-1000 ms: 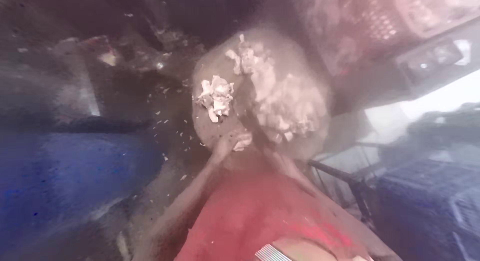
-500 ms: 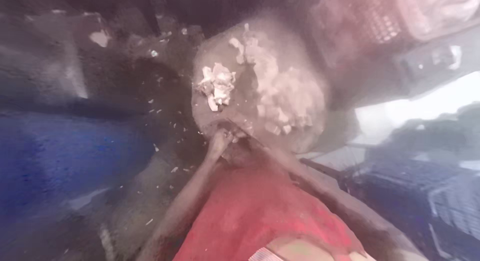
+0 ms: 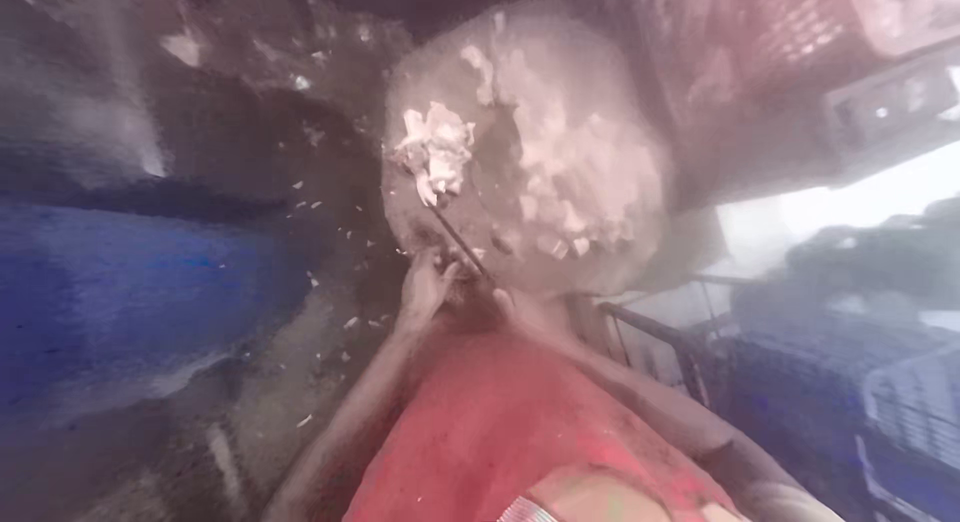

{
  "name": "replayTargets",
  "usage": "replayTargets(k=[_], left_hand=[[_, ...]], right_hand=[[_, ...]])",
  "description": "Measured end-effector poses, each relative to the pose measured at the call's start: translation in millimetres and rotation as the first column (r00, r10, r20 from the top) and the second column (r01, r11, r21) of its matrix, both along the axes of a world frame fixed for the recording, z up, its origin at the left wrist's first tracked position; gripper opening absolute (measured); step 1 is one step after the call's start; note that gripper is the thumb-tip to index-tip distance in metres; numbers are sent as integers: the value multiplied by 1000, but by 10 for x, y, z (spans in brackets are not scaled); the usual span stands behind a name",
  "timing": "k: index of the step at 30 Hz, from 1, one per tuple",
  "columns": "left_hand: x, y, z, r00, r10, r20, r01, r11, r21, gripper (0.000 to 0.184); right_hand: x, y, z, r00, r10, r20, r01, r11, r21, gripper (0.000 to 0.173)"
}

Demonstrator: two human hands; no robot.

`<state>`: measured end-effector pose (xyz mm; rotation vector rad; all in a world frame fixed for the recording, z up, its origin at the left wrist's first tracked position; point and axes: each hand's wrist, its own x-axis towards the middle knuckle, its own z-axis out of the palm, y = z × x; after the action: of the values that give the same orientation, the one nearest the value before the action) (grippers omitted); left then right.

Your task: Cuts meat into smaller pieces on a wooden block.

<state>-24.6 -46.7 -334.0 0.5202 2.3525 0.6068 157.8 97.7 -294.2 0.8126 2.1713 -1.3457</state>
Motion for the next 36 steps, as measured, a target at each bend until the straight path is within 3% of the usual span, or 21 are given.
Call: replayTargets(k=[2, 5, 7, 9, 11, 12, 14, 15, 17, 20, 23, 26, 28, 31, 34, 36], left_hand=[[118, 156, -84, 991, -121, -49, 113, 985, -132, 69], [192, 201, -185, 971, -221, -91, 203, 963, -177, 60], [-9, 223, -101, 991, -134, 5, 134, 991, -6, 48], [-121, 189, 113, 953, -13, 302, -72, 961, 268, 31], [-208, 268, 369, 801, -142, 581, -219, 834, 506, 26], [-219, 347, 444, 773, -229, 591, -180, 814, 552, 36], [-204, 576, 379, 869, -325, 372, 140, 884, 446, 62], [-154, 686, 225, 913, -357, 197, 286, 906, 313, 64], [-61, 778, -1, 896, -442, -30, 443, 893, 78, 50], [-240, 810, -12, 928, -369, -62, 373, 924, 86, 37], [-805, 1016, 226, 976, -216, 25, 213, 973, 89, 44], [-1321, 1448, 479, 992, -111, 56, 97, 972, 216, 43], [-1589, 1891, 532, 990, -126, 57, 101, 940, 325, 42], [-1720, 2471, 442, 982, -180, -53, 188, 946, 263, 61], [-1419, 2652, 274, 935, -338, -106, 353, 916, 190, 55], [-1146, 2675, 11, 874, -468, -129, 484, 862, 149, 49]], right_hand=[[15, -7, -220, 990, 7, 139, 1, 998, -60, 67], [142, 97, -204, 987, -63, 147, 92, 975, -200, 62], [239, 234, -77, 988, -127, 86, 138, 982, -129, 60], [417, 324, 131, 980, -193, 44, 193, 981, -1, 57], [588, 457, 217, 964, -262, -37, 265, 957, 119, 54], [676, 500, 218, 946, -310, -98, 321, 937, 140, 50], [778, 587, 225, 899, -413, -144, 432, 891, 138, 44], [824, 632, 214, 885, -449, -123, 463, 874, 145, 44], [928, 676, 214, 885, -463, -51, 464, 868, 176, 50], [1084, 658, 167, 931, -366, 17, 358, 919, 164, 54], [1126, 596, 54, 966, -229, 121, 237, 970, -57, 61], [949, 689, -131, 985, -48, 168, 83, 974, -210, 61], [824, 838, -184, 989, -31, 142, 60, 977, -207, 58], [794, 1078, -225, 965, -210, 157, 231, 964, -128, 57], [937, 1108, -355, 831, -552, 71, 557, 823, -112, 52], [936, 953, -378, 746, -661, 86, 666, 736, -117, 51]])
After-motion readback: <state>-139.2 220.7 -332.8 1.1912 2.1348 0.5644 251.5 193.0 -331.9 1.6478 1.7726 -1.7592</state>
